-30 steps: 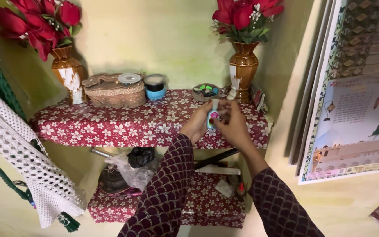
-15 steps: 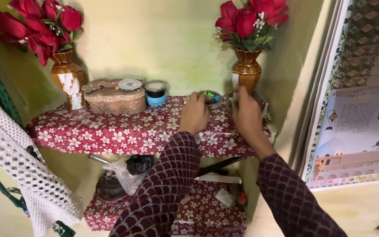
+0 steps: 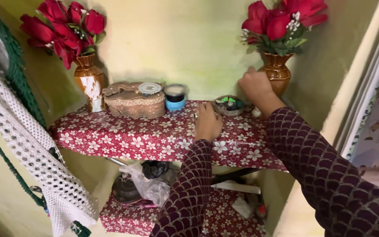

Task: Organizing various small items, including tools, adhesives, and decorative pieces, on a small table and shelves.

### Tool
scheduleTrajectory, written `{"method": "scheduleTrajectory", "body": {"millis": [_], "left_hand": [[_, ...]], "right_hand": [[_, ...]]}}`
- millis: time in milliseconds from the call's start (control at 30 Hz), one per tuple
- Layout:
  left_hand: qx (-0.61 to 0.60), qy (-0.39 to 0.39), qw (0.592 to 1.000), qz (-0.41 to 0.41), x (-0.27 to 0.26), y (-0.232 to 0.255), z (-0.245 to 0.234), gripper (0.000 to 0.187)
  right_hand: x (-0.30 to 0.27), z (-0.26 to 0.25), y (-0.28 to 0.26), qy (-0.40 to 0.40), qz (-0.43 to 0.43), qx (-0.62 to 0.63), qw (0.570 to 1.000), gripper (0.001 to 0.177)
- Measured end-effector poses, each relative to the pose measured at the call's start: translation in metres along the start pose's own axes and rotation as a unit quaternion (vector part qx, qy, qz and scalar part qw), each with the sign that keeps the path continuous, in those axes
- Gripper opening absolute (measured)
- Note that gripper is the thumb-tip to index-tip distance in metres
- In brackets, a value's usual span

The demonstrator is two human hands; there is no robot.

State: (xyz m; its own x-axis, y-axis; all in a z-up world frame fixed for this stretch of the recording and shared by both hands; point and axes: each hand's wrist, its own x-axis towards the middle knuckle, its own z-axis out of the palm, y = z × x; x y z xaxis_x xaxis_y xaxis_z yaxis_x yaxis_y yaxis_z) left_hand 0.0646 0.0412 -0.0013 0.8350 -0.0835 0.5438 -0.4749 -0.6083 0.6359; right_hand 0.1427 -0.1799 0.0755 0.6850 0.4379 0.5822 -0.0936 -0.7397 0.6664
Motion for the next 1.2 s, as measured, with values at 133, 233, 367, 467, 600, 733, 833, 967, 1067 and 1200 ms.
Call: {"method": "scheduleTrajectory", "body": {"millis": [133,233,367,467,600,733,833,967,1067,1200], "left_hand": [[-0.009,-0.002,1.0,0.002,0.0,0.002,-0.005,0.041],[-0.02,-0.021,1.0,-0.013,-0.003,0.005,-0.006,0.038],[-0.015,-0.029,0.999,-0.01,0.001,-0.002,0.003,0.04],[-0.003,-0.04,0.999,-0.007,0.004,-0.003,0.001,0.045],[0.003,-0.082,0.996,-0.018,0.005,-0.003,0.002,0.054],[0.014,-0.115,0.993,-0.025,0.003,0.008,-0.011,0.056],[0.016,-0.148,0.988,-0.034,0.003,0.013,-0.015,0.055],[-0.001,-0.135,0.99,-0.034,0.0,0.018,-0.023,0.046],[-0.029,-0.082,0.996,-0.008,0.002,0.007,-0.009,0.035],[-0.061,0.077,0.99,0.102,-0.011,0.006,-0.009,0.024]], "right_hand": [[0.01,-0.046,0.002,-0.044,-0.047,-0.085,0.994,0.016],[0.014,-0.039,0.007,-0.025,-0.078,-0.099,0.992,0.016],[0.012,-0.029,0.006,-0.028,-0.093,-0.084,0.992,0.014],[0.013,-0.007,0.002,-0.041,-0.077,-0.092,0.992,0.015],[0.01,-0.008,-0.008,-0.096,-0.067,-0.157,0.981,0.021],[0.005,-0.023,-0.021,-0.135,-0.066,-0.162,0.975,0.021],[0.0,-0.027,-0.03,-0.187,-0.07,-0.167,0.965,0.022],[-0.008,-0.03,-0.041,-0.136,-0.042,-0.088,0.986,0.019],[-0.028,-0.052,-0.051,-0.104,-0.021,-0.036,0.994,0.018],[-0.074,-0.121,-0.056,-0.052,0.125,0.124,0.983,0.015]]}}
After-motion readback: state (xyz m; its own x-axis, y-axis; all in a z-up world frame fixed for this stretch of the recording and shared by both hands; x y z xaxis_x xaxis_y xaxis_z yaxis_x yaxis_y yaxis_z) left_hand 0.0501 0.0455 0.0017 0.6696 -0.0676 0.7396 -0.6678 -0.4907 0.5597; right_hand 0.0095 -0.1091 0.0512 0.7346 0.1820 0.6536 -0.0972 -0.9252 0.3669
